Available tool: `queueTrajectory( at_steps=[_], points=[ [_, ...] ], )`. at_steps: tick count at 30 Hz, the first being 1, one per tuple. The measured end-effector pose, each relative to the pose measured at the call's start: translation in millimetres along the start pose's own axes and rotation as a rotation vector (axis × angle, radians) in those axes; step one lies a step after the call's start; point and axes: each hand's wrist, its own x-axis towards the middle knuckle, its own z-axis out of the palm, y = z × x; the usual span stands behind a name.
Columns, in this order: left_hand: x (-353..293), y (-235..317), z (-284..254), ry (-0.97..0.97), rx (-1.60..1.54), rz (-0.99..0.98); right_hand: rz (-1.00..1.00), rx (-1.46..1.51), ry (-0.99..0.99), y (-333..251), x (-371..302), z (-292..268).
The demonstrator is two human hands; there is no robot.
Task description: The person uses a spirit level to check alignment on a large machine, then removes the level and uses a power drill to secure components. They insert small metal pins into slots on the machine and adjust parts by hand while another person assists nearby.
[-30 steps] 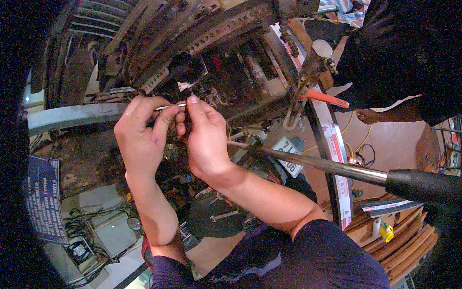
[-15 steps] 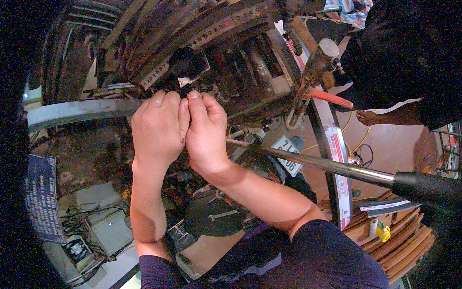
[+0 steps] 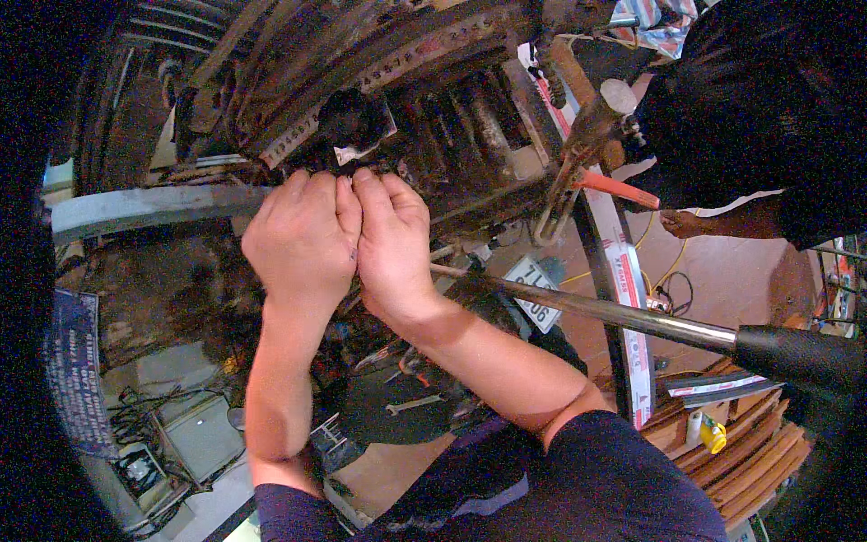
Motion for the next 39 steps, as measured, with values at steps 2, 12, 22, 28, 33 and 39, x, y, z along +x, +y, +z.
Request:
queueTrajectory(
  at_steps=[2,12,22,28,33,39],
  points=[
    [2.9,8.5,-14.4,-0.101,0.212,0.129,0.053,-0.01,-0.064,-3.1,1.0,-5.3],
    [6.7,1.5,7.0,-0.163,0.177,0.12,0.019,-0.111,-0.061,-5.3,4.5,-12.0],
    [-8.3,15.8,34.3,-0.049,-0.219,-0.262,-0.124,-0.25,-0.095,-7.6,6.9,-15.2],
    [-19.0,16.4,53.7,-0.147,-0.667,-0.484,-0.217,-0.455,-0.099,-11.5,11.3,-23.1],
    [-24.0,33.2,61.1,-0.09,-1.406,-0.859,-0.244,-0.484,-0.131,-20.1,10.1,-30.1],
    [-35.1,45.2,65.5,0.083,-1.191,-0.693,-0.196,-0.36,-0.127,-45.4,8.3,-36.1]
  ],
)
